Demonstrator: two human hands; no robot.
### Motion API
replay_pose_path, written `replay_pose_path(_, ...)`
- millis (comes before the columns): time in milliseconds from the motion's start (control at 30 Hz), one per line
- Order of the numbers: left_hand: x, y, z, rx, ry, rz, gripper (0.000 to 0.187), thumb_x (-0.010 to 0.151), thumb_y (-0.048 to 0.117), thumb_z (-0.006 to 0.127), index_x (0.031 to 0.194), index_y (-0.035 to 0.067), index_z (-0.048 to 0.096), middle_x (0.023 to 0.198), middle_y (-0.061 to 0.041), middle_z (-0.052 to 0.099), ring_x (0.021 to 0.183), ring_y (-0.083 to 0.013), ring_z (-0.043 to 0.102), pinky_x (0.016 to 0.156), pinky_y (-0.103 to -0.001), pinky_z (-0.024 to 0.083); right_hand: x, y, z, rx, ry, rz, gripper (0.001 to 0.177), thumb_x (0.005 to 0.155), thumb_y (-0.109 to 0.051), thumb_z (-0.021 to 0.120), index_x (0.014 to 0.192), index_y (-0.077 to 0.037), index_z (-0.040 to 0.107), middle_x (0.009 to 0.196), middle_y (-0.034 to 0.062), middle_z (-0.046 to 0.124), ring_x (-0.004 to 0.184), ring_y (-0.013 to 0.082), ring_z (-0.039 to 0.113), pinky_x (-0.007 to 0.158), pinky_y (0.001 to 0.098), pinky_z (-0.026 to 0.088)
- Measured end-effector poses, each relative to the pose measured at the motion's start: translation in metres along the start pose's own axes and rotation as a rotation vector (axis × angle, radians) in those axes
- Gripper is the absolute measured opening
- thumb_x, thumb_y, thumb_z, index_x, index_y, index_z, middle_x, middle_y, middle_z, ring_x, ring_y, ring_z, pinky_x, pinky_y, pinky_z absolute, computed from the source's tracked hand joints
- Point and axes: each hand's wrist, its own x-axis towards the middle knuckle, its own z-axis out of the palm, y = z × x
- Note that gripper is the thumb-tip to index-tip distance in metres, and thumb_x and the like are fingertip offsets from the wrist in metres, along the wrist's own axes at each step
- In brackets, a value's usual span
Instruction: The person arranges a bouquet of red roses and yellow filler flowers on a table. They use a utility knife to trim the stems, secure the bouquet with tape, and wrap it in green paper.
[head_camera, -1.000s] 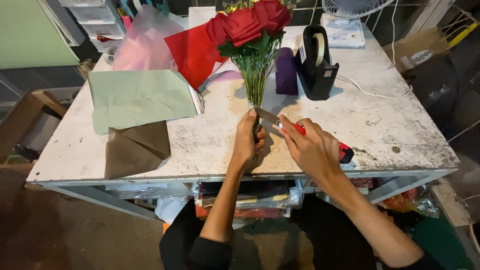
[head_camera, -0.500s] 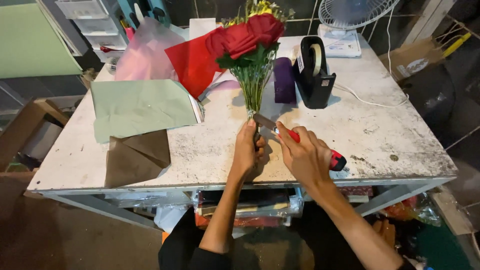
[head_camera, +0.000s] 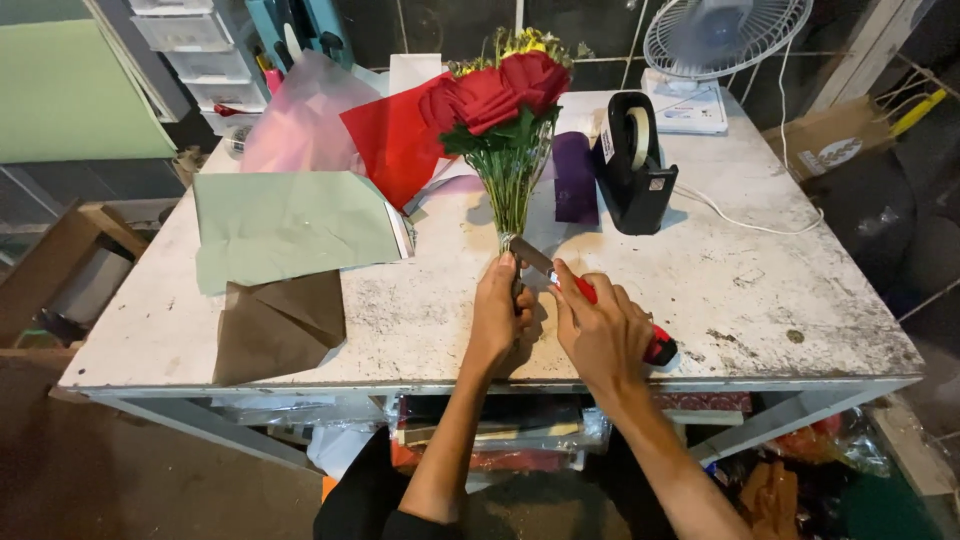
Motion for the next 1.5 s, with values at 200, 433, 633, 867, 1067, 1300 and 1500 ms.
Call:
replay_pose_path(200, 0.001, -0.001, -0.002, 0.029, -0.004, 0.032, 0.038, 0.108, 0.049, 0.040, 0.114, 0.015, 0.055, 0.064, -0.001, 0.040, 0.042, -0.0121, 0.043, 0.034, -0.024, 0.029, -0.008, -0.005, 0.018, 0.020, 0.051, 0.048, 0.025, 0.095, -0.029, 0.074, 0.118, -0.025, 0.081, 0.088, 0.0029, 0.070, 0.072, 0.0251, 0.069, 0.058, 0.0344, 0.055)
replay_pose_path(433, -0.001, 0.000, -0.001, 0.024, 0.008, 0.057, 0.038, 0.108, 0.048, 0.040, 0.114, 0.014, 0.054, 0.063, -0.003, 0.041, 0.042, -0.0141, 0.044, 0.034, -0.025, 0.031, -0.010, -0.008, 0.024, 0.015, 0.058, 0.076, 0.025, 0.095, -0.030, 0.075, 0.119, -0.025, 0.081, 0.089, 0.0042, 0.070, 0.073, 0.0256, 0.070, 0.060, 0.0347, 0.056)
replay_pose_path(633, -0.005, 0.002, 0.001, 0.050, 0.032, 0.070, 0.037, 0.108, 0.048, 0.041, 0.109, 0.015, 0.058, 0.061, -0.003, 0.043, 0.042, -0.0138, 0.045, 0.034, -0.024, 0.030, -0.008, -0.014, 0.024, -0.038, 0.091, 0.120, 0.021, 0.094, -0.036, 0.076, 0.114, -0.030, 0.082, 0.086, -0.0002, 0.070, 0.073, 0.0235, 0.069, 0.061, 0.0352, 0.056)
replay_pose_path(867, -0.026, -0.001, -0.003, -0.009, 0.080, 0.057, 0.036, 0.105, 0.049, 0.046, 0.102, 0.015, 0.058, 0.056, -0.003, 0.042, 0.039, -0.0126, 0.043, 0.033, -0.023, 0.029, 0.059, 0.070, -0.003, 0.002, 0.355, 0.327, 0.017, 0.108, -0.023, 0.074, 0.117, -0.011, 0.081, 0.088, 0.0125, 0.068, 0.077, 0.0362, 0.068, 0.063, 0.0426, 0.055)
replay_pose_path(1067, -0.015, -0.001, 0.005, -0.053, 0.096, 0.060, 0.035, 0.104, 0.048, 0.047, 0.100, 0.015, 0.058, 0.056, -0.002, 0.043, 0.041, -0.0117, 0.043, 0.034, -0.023, 0.031, 0.046, 0.100, -0.036, -0.017, 0.121, 0.015, 0.033, 0.097, -0.030, 0.086, 0.129, -0.022, 0.082, 0.096, 0.0044, 0.071, 0.086, 0.0303, 0.071, 0.071, 0.0416, 0.057)
replay_pose_path(1300, -0.018, 0.013, 0.006, 0.034, 0.009, 0.095, 0.029, 0.101, 0.041, 0.062, 0.095, 0.014, 0.057, 0.054, -0.001, 0.040, 0.038, -0.0100, 0.040, 0.031, -0.024, 0.031, 0.006, 0.117, -0.005, 0.001, -0.461, 0.054, 0.029, 0.099, -0.034, 0.066, 0.124, -0.032, 0.078, 0.106, 0.0033, 0.075, 0.101, 0.0289, 0.068, 0.087, 0.0432, 0.053)
replay_pose_path(1500, -0.017, 0.013, 0.008, 0.013, -0.007, 0.124, 0.027, 0.099, 0.031, 0.070, 0.084, 0.015, 0.054, 0.048, -0.003, 0.043, 0.028, -0.0123, 0.040, 0.025, -0.025, 0.031, 0.004, 0.123, 0.015, -0.054, -0.636, 0.122, 0.035, 0.101, -0.045, 0.059, 0.135, -0.046, 0.068, 0.119, -0.0035, 0.072, 0.121, 0.0224, 0.061, 0.113, 0.0494, 0.034)
